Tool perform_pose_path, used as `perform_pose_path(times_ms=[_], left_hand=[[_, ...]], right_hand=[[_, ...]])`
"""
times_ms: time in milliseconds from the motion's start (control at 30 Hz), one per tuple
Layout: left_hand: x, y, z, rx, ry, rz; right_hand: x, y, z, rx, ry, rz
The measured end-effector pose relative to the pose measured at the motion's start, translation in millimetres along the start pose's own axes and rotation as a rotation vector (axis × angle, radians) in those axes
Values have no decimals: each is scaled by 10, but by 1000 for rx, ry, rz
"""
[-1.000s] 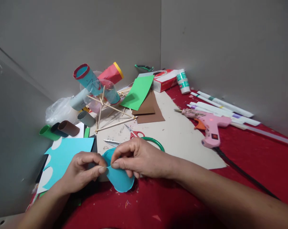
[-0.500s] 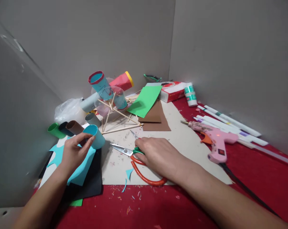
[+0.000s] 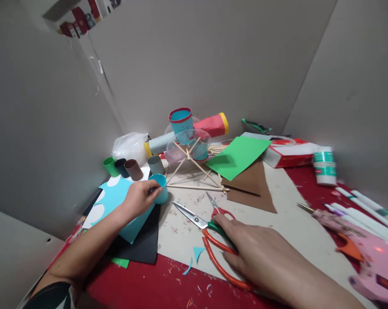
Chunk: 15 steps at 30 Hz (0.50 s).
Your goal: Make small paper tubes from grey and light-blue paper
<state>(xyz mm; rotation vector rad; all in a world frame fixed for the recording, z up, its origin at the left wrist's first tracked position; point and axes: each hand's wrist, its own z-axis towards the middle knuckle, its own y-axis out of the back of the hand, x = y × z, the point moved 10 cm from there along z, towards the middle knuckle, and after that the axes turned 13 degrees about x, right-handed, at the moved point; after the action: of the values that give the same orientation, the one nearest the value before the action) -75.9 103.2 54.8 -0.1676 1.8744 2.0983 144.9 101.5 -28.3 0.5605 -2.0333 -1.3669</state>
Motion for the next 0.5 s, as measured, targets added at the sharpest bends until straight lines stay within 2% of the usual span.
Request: perform_pose_path(times_ms=[67, 233, 367, 500], left_hand=[[23, 127, -31, -12, 6, -53], [237, 618, -169, -73, 59, -198], [567, 1000, -345, -155, 159, -257], [996, 1181, -534, -251, 273, -231]], right_hand=[[21, -34, 23, 53, -5, -19], [32, -53, 60, 46, 11, -6], [18, -81, 61, 22, 28, 2], [-12, -70, 36, -19, 48, 38]])
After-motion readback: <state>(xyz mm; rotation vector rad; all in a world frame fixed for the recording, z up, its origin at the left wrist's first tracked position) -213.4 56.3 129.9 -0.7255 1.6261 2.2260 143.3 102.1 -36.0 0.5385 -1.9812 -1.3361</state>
